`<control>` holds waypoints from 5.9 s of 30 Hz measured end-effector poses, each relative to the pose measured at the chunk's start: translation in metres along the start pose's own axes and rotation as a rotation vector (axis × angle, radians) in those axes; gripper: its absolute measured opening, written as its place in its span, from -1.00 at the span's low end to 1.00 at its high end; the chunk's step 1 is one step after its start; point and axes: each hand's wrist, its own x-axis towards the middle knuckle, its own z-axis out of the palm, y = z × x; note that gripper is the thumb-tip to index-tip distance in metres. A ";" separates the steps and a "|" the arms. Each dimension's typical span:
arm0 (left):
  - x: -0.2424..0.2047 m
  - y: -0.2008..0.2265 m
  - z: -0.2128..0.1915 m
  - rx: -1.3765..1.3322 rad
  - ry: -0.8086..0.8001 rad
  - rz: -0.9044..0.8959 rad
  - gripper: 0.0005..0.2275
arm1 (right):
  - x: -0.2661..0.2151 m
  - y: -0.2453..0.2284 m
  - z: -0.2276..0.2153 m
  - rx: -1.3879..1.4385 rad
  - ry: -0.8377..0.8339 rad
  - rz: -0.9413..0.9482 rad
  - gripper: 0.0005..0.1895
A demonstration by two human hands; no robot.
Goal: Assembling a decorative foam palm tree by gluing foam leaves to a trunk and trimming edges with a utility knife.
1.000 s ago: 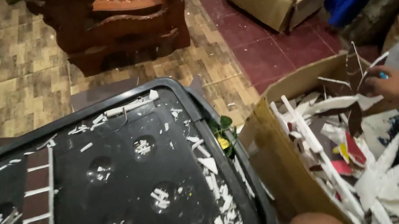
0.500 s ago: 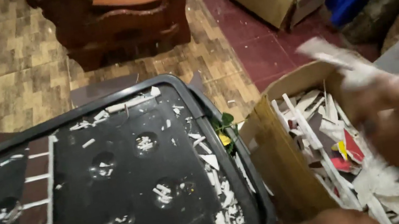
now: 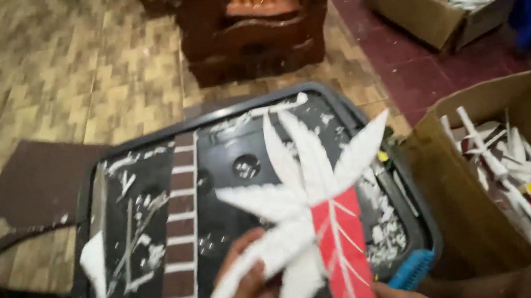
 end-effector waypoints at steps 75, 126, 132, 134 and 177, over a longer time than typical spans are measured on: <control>0.031 0.089 -0.064 1.968 0.499 0.012 -0.60 | 0.036 0.161 0.025 1.007 -0.410 1.363 -0.73; -0.006 0.020 -0.094 1.681 -0.055 -0.240 -0.21 | 0.017 0.159 0.036 1.287 0.221 1.561 -0.77; -0.005 0.020 -0.094 1.642 -0.045 -0.288 -0.21 | 0.019 0.159 0.034 1.323 0.246 1.543 -0.78; -0.005 0.020 -0.096 1.645 -0.037 -0.307 -0.20 | 0.019 0.160 0.034 1.346 0.252 1.531 -0.79; -0.024 0.013 -0.060 1.283 -0.186 0.027 -0.56 | -0.023 0.170 0.061 2.181 0.528 1.248 -0.55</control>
